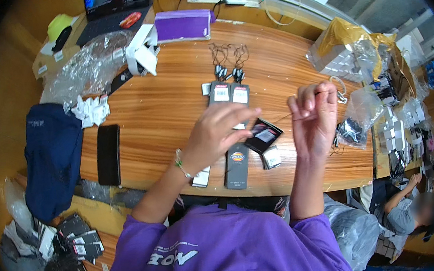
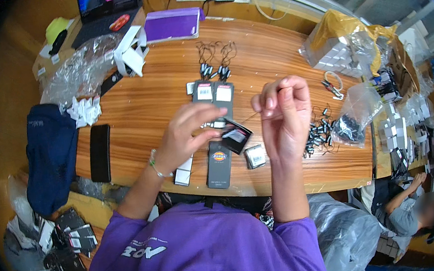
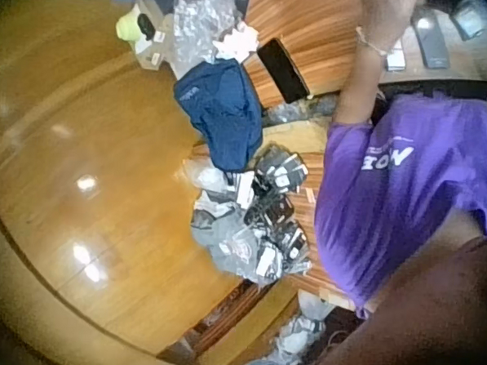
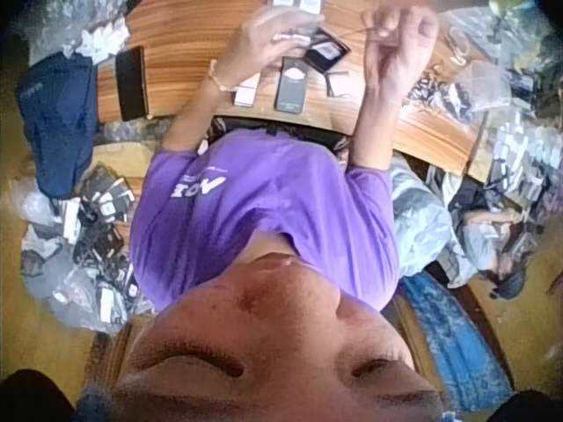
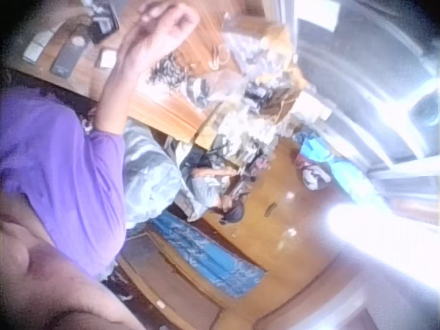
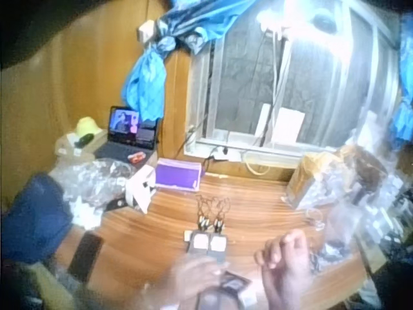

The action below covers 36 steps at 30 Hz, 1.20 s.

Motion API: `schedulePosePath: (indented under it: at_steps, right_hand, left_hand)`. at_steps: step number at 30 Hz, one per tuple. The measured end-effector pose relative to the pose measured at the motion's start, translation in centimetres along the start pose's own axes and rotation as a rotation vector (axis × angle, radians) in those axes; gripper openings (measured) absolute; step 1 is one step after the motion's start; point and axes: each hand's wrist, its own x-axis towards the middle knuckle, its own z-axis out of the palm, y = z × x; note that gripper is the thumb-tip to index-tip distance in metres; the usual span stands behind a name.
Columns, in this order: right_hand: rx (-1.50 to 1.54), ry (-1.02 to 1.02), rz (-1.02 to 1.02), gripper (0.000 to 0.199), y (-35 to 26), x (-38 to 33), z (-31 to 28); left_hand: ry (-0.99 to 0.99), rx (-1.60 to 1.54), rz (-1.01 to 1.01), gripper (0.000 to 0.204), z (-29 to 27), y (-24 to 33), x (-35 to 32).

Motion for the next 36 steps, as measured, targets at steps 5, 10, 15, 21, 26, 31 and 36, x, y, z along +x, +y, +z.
schedulePosePath:
  at_steps: [5,10,15,21,26,31,36]
  right_hand:
    - [-0.278,0.092,-0.026,0.021,-1.6,-1.1,0.2]
    - [-0.313,0.131,-0.053,0.029,-2.0,-0.9,-0.2]
    - [-0.303,0.127,0.015,0.029,-2.1,-0.8,-0.8]
    - [-0.516,0.068,0.086,0.032,-1.0,-1.4,0.6]
    - [-0.841,-0.092,0.253,0.036,0.9,-2.5,3.0]
    - [-1.139,-0.211,0.142,0.034,2.5,-2.6,3.2]
    - [-1.162,-0.176,0.055,0.035,2.6,-2.6,3.2]
  left_hand:
    - [-0.333,0.122,-0.247,0.051,-3.6,-4.5,-3.0]
    - [-0.506,0.196,-0.397,0.064,-3.3,-5.8,-5.9]
    - [-0.392,0.302,-0.28,0.059,-3.1,-5.7,-7.2]
    - [-0.167,-0.404,-0.632,0.027,-3.6,-3.7,-6.2]
    - [0.128,-0.574,-0.69,0.012,-3.9,-0.7,-2.5]
    - [0.212,-0.392,-0.491,0.015,-2.8,1.4,-0.6]
    - [0.204,-0.34,-0.381,0.015,-2.1,2.0,-0.4]
